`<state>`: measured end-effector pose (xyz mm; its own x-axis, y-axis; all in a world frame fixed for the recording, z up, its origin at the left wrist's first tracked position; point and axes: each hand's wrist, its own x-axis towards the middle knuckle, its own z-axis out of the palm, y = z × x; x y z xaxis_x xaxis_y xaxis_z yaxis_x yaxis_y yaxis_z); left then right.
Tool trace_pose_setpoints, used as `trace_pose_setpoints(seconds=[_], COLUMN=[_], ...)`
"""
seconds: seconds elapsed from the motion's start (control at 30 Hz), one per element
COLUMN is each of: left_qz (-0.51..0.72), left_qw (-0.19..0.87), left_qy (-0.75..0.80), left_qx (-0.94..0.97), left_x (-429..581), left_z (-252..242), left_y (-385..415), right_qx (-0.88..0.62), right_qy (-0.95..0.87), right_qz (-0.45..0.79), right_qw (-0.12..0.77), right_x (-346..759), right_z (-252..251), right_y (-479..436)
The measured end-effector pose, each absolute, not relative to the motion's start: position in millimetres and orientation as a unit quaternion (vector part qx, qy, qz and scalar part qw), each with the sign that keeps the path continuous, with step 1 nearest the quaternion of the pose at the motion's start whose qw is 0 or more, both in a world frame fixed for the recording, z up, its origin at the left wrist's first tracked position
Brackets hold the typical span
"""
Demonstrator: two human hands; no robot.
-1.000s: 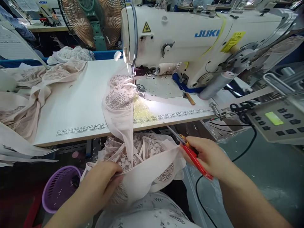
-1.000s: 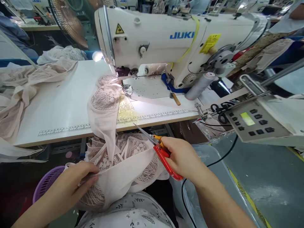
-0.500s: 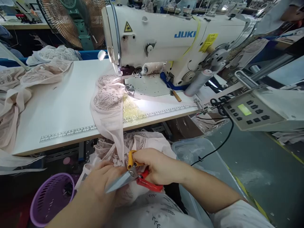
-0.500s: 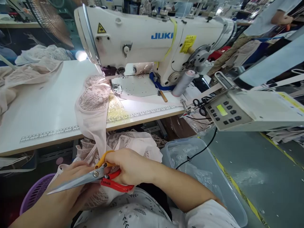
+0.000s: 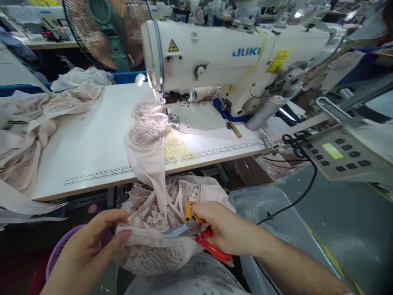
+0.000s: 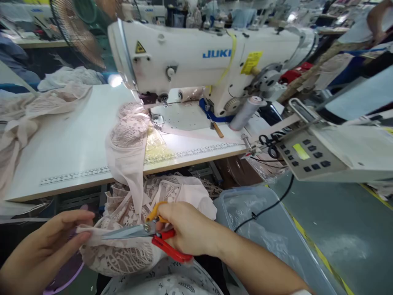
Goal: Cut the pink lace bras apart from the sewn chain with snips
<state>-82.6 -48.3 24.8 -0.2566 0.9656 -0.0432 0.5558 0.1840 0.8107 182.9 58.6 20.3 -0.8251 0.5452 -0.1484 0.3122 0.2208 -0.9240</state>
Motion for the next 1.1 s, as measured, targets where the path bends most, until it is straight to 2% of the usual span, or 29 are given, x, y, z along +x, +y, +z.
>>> trace_pose_setpoints(seconds=[0.1, 0.2, 0.3, 0.43, 0.63, 0.73, 0.9, 1.1], left_qz=[0.444, 0.506, 0.508, 0.460, 0.457, 0.467, 0.467, 0.449], left_qw=[0.362, 0.345, 0.276, 0.225, 0.211, 0.239, 0.309, 0.482], left_qy=[0.662, 0.592, 0.526, 0.515, 0.504, 0.508, 0.574, 0.567], left_qx=[0.484, 0.523, 0.624, 0.688, 0.702, 0.683, 0.598, 0.494], left_x=[-56.2, -31.5, -14.9, -1.8, 5.3, 4.3, 1.1, 4.0], left_z=[25.1, 23.3, 21.7, 20.1, 19.9, 19.4, 16.0, 16.7], left_y=[-40.8, -27.9, -16.1, -6.0, -1.6, -3.7, -6.2, 0.2], right_qx=[-0.277, -0.295, -0.314, -0.283, -0.247, -0.248, -0.272, -0.301], right_qy=[-0.787, -0.798, -0.786, -0.750, -0.733, -0.744, -0.743, -0.724], right_qz=[0.549, 0.525, 0.520, 0.548, 0.587, 0.575, 0.547, 0.536], right_qw=[0.051, 0.032, 0.111, 0.240, 0.239, 0.233, 0.273, 0.313], right_x=[193.0, 199.0, 197.8, 188.7, 170.6, 165.4, 162.8, 151.1], right_z=[23.5, 30.1, 40.1, 48.6, 52.5, 51.5, 42.2, 31.4], right_y=[55.5, 57.9, 62.5, 71.9, 84.6, 85.3, 79.8, 72.8])
